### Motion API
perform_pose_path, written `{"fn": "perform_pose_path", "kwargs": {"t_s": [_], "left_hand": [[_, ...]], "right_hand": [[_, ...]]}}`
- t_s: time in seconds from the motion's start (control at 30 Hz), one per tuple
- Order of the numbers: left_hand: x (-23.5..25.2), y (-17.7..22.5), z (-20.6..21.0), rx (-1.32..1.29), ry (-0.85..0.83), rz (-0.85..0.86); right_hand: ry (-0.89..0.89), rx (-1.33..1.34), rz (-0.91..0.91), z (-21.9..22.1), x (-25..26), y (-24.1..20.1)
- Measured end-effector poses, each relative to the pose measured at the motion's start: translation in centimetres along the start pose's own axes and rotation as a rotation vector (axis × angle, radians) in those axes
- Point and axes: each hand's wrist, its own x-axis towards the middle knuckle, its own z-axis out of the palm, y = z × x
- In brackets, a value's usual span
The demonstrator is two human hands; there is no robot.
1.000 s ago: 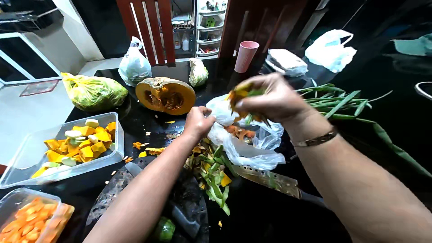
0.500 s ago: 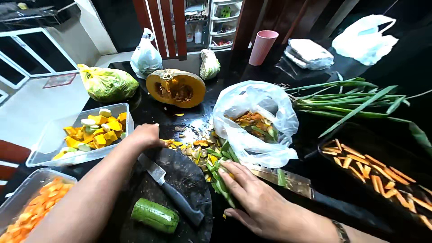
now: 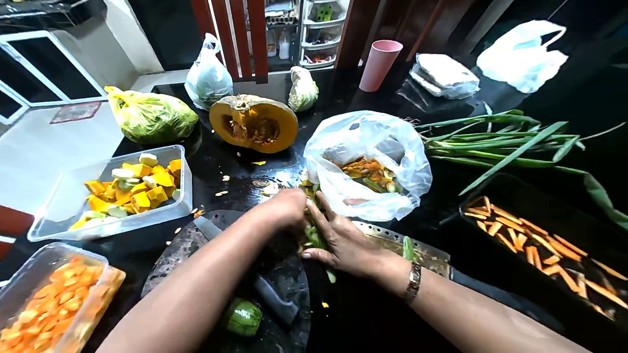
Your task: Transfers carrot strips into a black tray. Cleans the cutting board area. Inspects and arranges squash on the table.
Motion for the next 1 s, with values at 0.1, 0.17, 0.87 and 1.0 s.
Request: {"fn": "perform_pose_path", "kwargs": {"t_s": [0.1,0.17,0.87,1.0], "left_hand": [[0.9,0.9,0.4,-0.099,0.051,0.068],[0.5,0.1,-0.7,-0.152,0.086,0.070],[-3.7,-7.6,-1.7,-0.239,0.256,-0.068],[-4.0,-7.6,-1.6,-0.234,0.284,-0.076]], "right_hand": [[0.096,0.033,-0.101,0.5,1.1,1.3],[0.210,0.026,-0.176,0.9,2.2,1.9],[0.241,0.080,-0.273,1.3,5.3,-1.5],[0.243,0.196,-0.115,-0.5,6.0,-2.1]]}}
